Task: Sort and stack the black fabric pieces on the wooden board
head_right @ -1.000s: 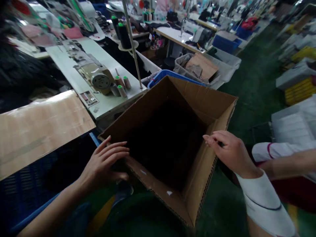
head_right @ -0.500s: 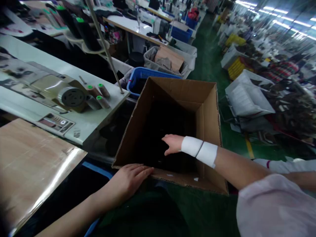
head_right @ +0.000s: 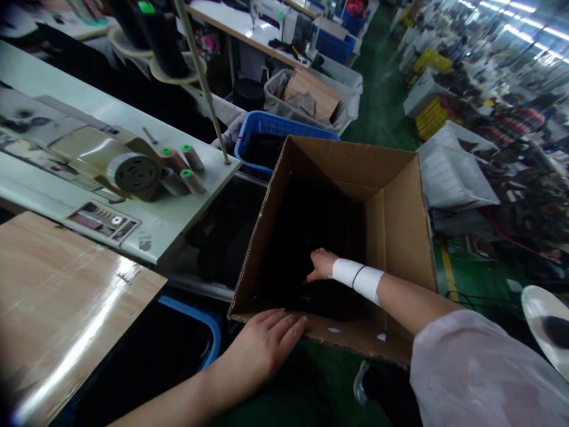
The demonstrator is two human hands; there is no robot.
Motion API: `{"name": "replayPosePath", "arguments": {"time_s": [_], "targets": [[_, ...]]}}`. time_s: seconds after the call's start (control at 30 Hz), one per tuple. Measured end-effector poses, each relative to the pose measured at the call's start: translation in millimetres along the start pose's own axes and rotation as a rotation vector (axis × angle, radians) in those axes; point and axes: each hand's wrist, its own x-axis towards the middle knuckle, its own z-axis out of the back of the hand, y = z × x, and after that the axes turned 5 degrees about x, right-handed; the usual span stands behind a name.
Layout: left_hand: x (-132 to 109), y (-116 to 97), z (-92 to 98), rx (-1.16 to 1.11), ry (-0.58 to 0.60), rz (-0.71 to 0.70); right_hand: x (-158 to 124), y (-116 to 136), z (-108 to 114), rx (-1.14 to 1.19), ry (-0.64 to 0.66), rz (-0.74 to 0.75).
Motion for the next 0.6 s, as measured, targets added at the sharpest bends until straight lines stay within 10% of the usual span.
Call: {"name": "replayPosePath", "arguments": {"time_s": [0.6], "targets": [[7,10,9.6,-0.028,0.055,-0.076,30,-6,0,0.372,0.237,-0.067]]}}
